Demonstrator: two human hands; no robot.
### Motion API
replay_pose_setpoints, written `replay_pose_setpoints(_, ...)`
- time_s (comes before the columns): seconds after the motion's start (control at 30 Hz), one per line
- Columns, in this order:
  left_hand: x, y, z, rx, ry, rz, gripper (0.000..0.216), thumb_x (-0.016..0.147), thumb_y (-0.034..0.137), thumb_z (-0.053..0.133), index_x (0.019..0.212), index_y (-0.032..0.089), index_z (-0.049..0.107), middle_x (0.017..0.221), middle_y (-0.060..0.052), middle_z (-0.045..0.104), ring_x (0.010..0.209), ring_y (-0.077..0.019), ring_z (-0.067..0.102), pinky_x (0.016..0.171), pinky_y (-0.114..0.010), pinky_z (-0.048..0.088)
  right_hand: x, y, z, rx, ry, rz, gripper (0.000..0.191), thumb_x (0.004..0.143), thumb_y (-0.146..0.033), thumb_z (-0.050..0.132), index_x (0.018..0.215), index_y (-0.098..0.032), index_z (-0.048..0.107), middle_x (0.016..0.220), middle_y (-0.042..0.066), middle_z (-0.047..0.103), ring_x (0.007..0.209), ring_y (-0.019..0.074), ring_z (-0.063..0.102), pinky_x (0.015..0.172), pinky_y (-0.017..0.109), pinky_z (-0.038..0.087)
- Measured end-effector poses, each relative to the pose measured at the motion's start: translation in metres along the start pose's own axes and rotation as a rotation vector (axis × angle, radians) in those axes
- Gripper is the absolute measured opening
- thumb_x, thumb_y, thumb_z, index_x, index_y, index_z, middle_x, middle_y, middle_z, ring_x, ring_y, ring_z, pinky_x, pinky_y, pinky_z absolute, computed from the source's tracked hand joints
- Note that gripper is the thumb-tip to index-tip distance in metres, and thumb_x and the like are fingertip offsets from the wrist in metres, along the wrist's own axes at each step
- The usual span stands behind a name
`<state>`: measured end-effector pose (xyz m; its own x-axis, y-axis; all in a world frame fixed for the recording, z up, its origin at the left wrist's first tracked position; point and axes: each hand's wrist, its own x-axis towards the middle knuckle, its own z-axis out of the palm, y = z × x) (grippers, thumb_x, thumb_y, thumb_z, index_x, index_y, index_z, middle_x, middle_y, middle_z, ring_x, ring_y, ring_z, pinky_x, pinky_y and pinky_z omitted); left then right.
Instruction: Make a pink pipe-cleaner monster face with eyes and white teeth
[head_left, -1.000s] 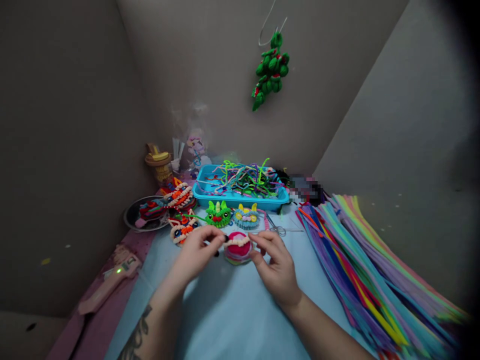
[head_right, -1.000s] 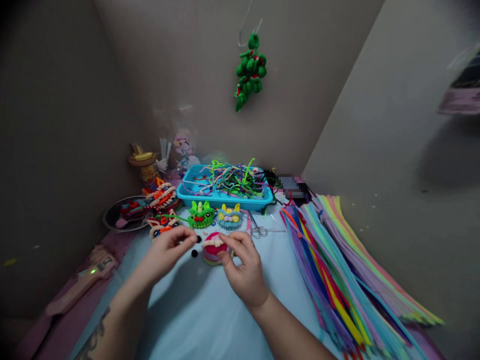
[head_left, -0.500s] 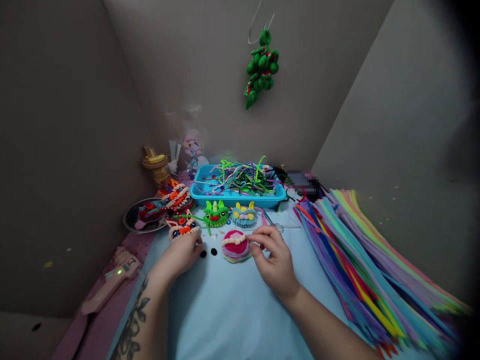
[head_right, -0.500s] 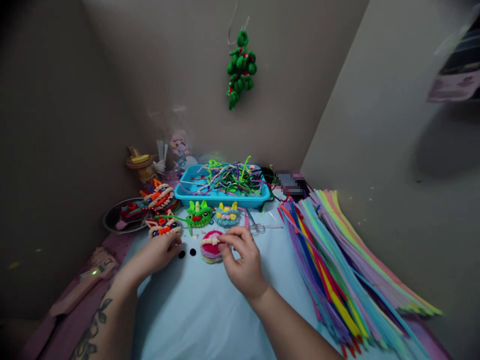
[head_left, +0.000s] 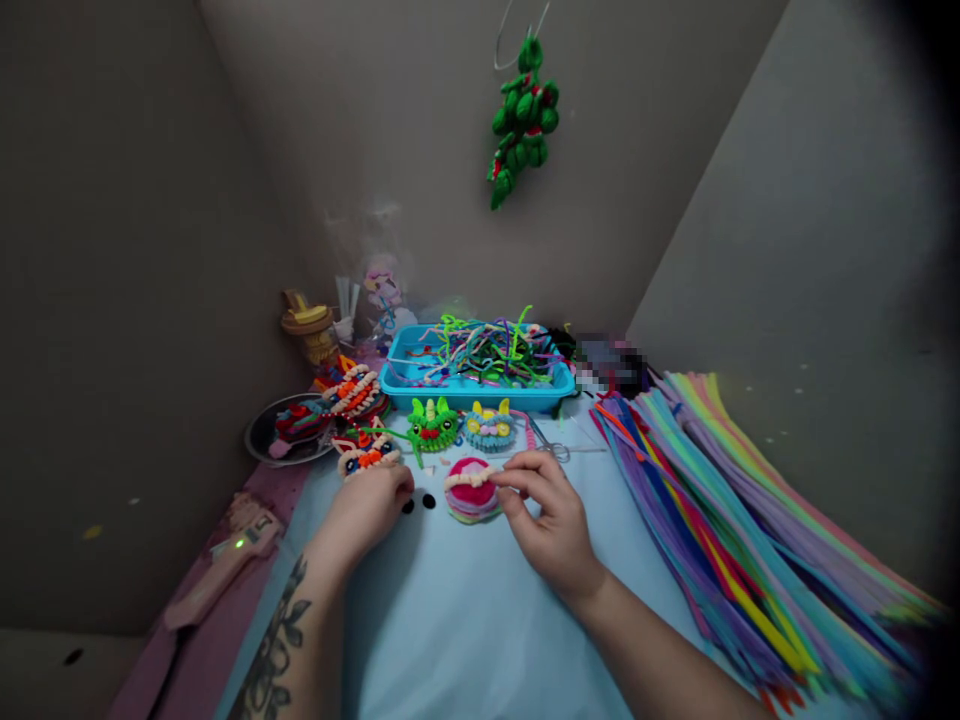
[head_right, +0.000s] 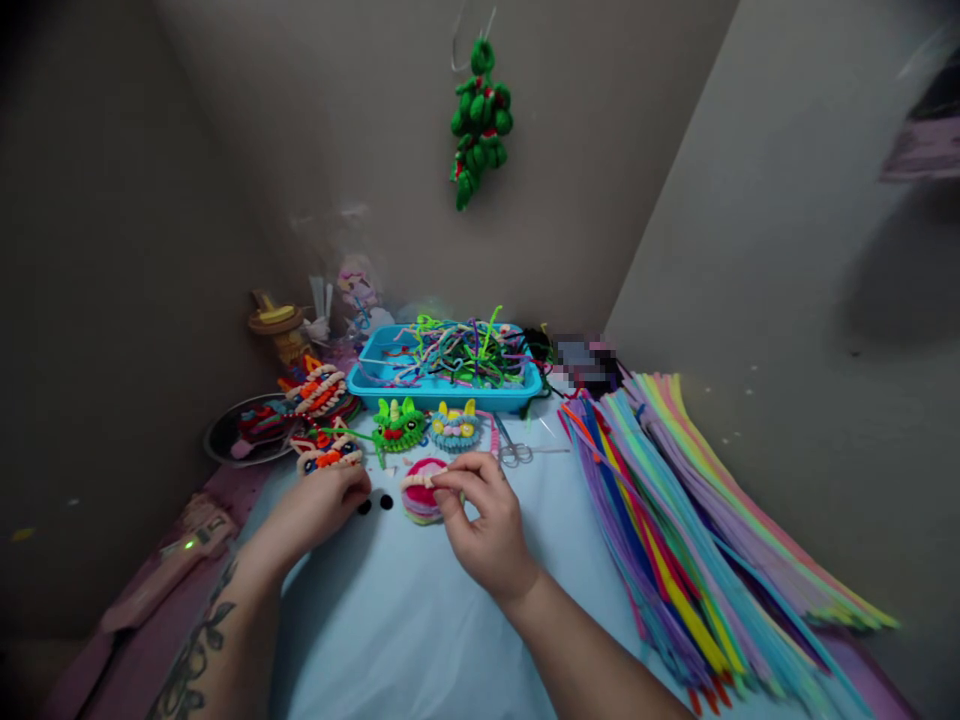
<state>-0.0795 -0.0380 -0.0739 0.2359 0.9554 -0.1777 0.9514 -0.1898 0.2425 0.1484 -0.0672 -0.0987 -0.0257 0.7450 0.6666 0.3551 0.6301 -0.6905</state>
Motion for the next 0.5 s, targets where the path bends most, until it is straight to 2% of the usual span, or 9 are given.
replay_pose_setpoints(0.13,-0.001,0.012,0.001,-0.034,0.022,0.069,0.019,0.08,0.016,0.048,0.087,0.022,0.064,0.088,-0.005,0.068,0.08,-0.0193,0.062,0.067,-0.026,0.037,0.0,-0.001,-0.001,0.03,-0.01,0.022,0.017,0.085,-0.019,0.053,0.096,-0.02,0.066,0.093,0.007,0.056,0.087,0.0188,0.059,0.075,0.033,0.051)
replay_pose_setpoints(0.3,0.002,0.025,0.012,0.001,0.031,0.019,0.017,0.077,0.016,0.051,0.092,0.021,0.058,0.094,-0.006,0.067,0.086,-0.0218,0.062,0.066,-0.026,0.038,0.001,-0.004,-0.004,0.049,-0.01,0.034,0.017,0.087,-0.021,0.052,0.097,-0.02,0.065,0.092,0.007,0.056,0.087,0.019,0.058,0.074,0.032,0.05)
replay_pose_setpoints(0.5,0.003,0.028,0.014,0.04,0.0,0.027,0.016,0.081,0.016,0.045,0.093,0.021,0.053,0.084,-0.006,0.066,0.075,-0.0202,0.062,0.059,-0.026,0.033,-0.001,-0.001,-0.004,0.091,0.022,0.084,0.022,0.091,-0.031,0.046,0.097,-0.02,0.063,0.093,0.008,0.055,0.084,0.0193,0.057,0.073,0.033,0.049)
